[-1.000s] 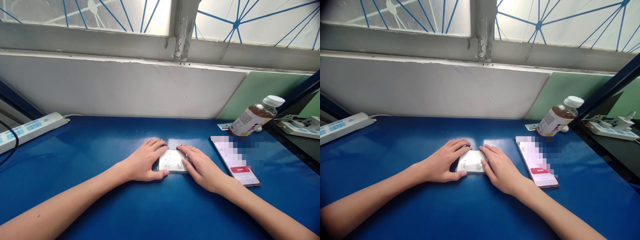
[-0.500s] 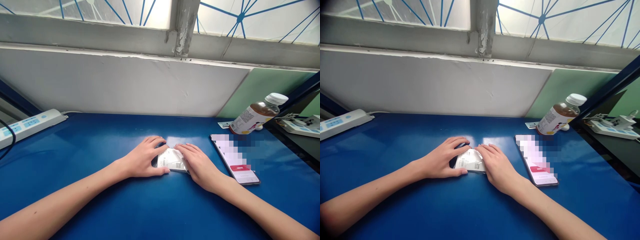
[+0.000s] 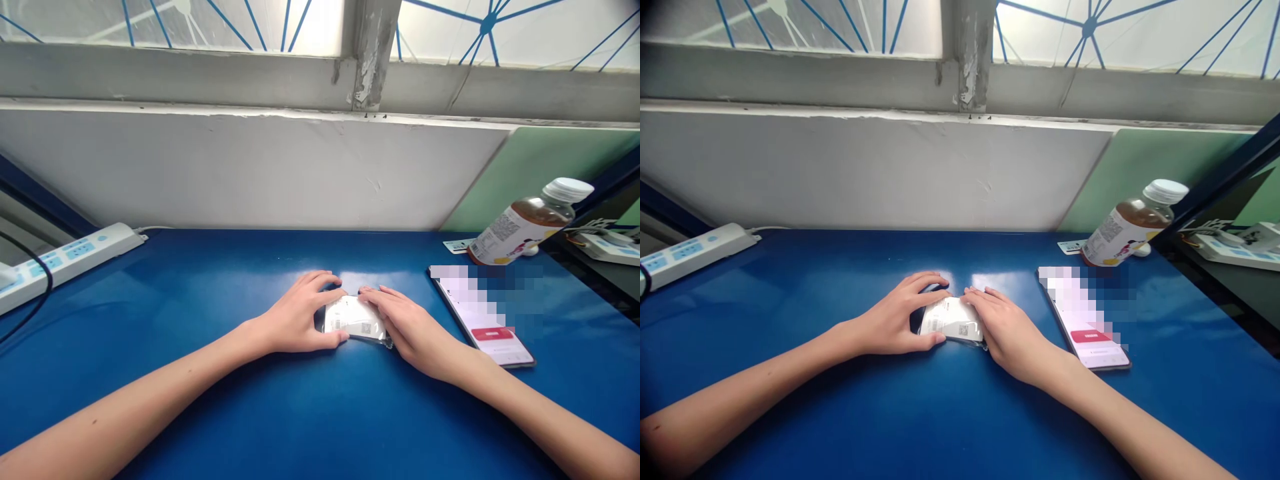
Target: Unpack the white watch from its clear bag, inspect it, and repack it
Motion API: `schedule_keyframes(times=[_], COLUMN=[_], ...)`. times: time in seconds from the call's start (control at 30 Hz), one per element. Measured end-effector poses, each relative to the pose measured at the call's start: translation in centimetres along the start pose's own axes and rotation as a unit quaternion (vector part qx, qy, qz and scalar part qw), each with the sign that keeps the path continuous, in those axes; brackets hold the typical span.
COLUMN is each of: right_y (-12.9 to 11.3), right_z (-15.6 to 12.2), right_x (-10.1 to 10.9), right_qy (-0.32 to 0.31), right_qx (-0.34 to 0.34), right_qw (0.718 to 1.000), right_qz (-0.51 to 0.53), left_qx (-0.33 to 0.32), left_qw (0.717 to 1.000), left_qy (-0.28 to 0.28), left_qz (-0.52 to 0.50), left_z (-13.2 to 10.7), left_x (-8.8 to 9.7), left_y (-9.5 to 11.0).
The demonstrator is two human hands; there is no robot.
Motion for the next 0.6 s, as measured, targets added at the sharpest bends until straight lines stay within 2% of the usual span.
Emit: schedule_keyframes(times=[0.43, 0.6], right_y=[0.44, 0.71], right_z=[-0.58, -0.48], right_x=[0.29, 0.46], right_qy=[0.002, 0.016], right_qx=[-0.019, -0.037], right_qw=[0.999, 0.998], right_qz=[0.033, 0.048], left_qx=[0.013, -0.004], left_qw=[1.0, 1.0], left_qy=[0.001, 0.002], left_qz=[-0.016, -0.018], left_z=[0.01, -0.09], left_x=[0.03, 0.05], left_y=[0.06, -0.1])
Point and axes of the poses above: each hand's wrist, its own z-axis towards the middle knuckle, its own x-axis out of the back of the hand, y = z × x, the point moved 5 cm from there along z, towards the middle knuckle, and after that the axes turned 15 degrees about z, right-handed, at the moved point
